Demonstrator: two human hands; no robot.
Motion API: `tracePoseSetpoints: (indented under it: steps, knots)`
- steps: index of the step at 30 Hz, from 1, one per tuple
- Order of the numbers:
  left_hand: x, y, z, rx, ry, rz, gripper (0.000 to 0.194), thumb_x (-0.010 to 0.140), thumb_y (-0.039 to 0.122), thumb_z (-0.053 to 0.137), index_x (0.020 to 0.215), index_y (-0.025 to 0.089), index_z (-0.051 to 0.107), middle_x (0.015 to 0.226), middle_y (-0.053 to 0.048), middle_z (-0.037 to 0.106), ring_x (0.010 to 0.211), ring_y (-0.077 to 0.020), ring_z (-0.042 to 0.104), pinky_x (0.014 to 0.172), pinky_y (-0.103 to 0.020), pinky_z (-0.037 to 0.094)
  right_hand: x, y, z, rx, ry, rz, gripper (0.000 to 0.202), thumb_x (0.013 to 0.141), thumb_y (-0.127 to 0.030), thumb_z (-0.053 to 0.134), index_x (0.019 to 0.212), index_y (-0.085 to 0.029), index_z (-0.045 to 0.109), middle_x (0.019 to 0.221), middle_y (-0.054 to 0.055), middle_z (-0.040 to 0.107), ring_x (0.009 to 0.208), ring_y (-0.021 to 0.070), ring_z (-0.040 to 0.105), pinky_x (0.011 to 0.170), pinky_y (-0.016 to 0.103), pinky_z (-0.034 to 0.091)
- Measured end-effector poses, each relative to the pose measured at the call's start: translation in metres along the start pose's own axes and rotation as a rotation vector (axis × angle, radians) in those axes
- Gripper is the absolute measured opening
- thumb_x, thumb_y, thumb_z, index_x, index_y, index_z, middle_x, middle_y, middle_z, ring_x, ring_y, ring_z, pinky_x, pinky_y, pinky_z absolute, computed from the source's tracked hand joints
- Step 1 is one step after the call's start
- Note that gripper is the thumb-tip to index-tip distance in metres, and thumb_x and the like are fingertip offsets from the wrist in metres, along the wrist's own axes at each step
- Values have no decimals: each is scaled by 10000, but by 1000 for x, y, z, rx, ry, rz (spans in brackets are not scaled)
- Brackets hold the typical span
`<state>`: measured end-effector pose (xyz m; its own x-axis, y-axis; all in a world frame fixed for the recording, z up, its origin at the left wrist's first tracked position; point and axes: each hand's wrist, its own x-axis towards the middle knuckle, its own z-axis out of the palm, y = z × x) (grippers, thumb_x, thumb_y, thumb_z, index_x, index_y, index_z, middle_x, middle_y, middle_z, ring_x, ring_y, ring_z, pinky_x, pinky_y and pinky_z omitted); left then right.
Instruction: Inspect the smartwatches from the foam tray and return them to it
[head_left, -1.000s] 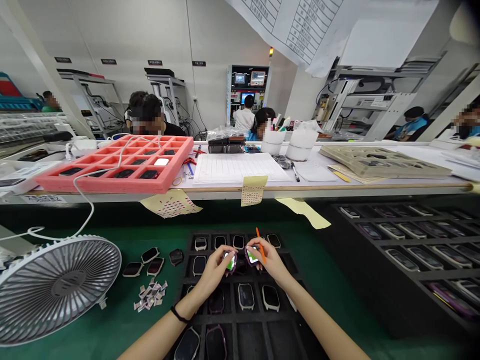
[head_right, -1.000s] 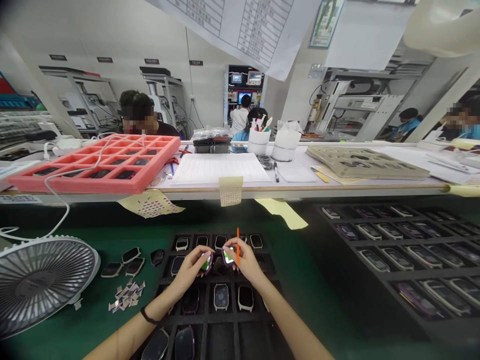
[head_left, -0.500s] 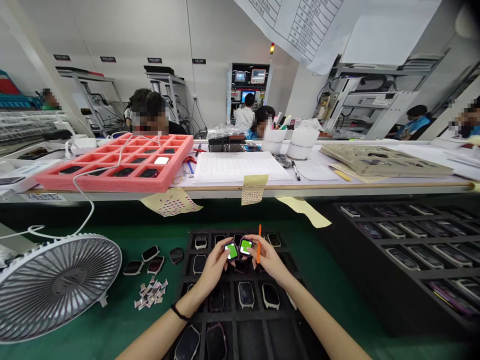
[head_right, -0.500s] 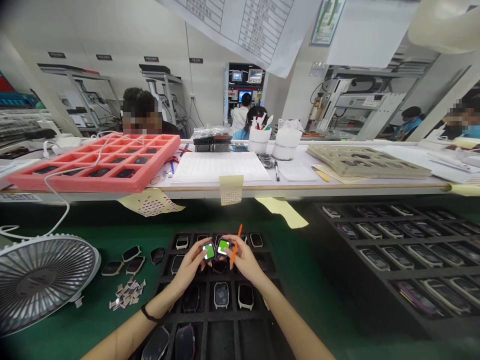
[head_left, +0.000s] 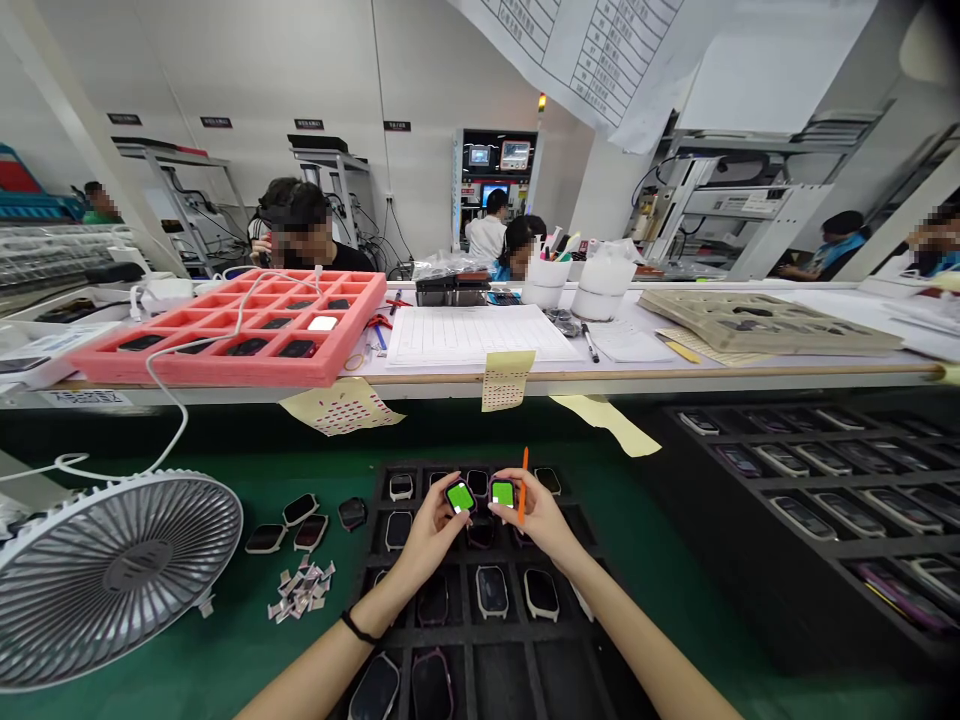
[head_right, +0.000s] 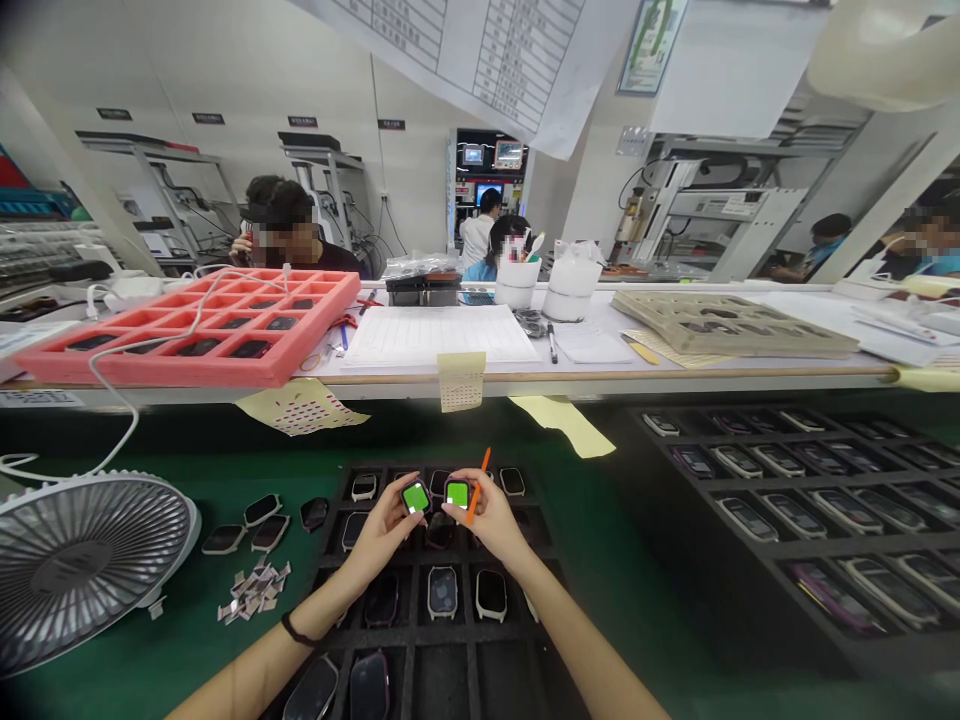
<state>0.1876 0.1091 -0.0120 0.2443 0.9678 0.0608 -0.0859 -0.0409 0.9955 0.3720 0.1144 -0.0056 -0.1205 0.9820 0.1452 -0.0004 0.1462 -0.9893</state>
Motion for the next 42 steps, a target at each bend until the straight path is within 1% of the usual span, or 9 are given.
tracePoseSetpoints:
  steps: [5,8,11,15,18,21,26,36,42]
  knots:
    - [0,1,-1,-3,-3,-8,545,769,444,611,1223,191,447,970,-61,571,693,-141,586,516,-216,398,1,-5,1,-9,60,1,384,611,-408,771,873,-225,558,839,15,585,673,158,570,615,288,502]
    - [-1,5,-1,1,15,-24,493,782,497,578,1146,173,500,836,-19,555,574,-100,528,468,-201,357,-1,-9,2,30,66,91,353,651,-439,737,869,-222,562,764,-18,542,480,87,464,455,240,433]
    - [-2,11,-1,19,35,-43,445,776,537,568,1028,171,556,717,24,508,503,-76,452,443,-192,352,-2,-12,2,65,59,141,327,707,-475,678,878,-218,570,718,-43,499,393,46,387,390,221,376]
    - [-3,14,0,45,69,-44,427,743,552,604,934,172,572,670,39,470,508,-78,420,417,-177,341,-3,-11,2,80,28,132,345,724,-493,652,891,-202,568,740,-32,520,414,52,456,363,195,342]
    - [-3,13,0,33,64,-62,419,765,549,575,953,174,573,651,44,459,488,-76,422,419,-182,336,-2,-9,2,98,-1,130,366,732,-491,644,942,-204,556,843,6,563,480,83,540,351,184,346]
    - [-2,11,-2,7,43,-61,434,797,528,534,1046,174,564,687,26,493,523,-98,492,448,-199,358,-1,-7,2,134,-40,117,418,728,-489,651,1028,-221,535,980,47,561,536,103,579,360,193,391]
    - [0,7,-4,-48,40,-22,535,784,475,566,1217,170,488,830,-32,564,649,-150,570,508,-230,402,0,-2,4,171,-90,94,463,696,-458,699,1066,-244,522,979,52,554,588,115,561,380,201,441]
    - [0,-1,-3,-22,9,24,557,798,436,585,1277,198,427,1000,-75,580,744,-164,595,560,-243,431,-2,1,4,152,-103,87,465,694,-416,712,1072,-246,502,983,56,552,671,148,611,391,188,440]
    - [-1,1,-1,17,-8,11,600,752,426,633,1273,219,417,1134,-84,561,818,-170,606,681,-281,487,-3,-2,2,63,-93,81,444,668,-353,744,1046,-240,541,946,35,584,688,156,625,587,280,537]
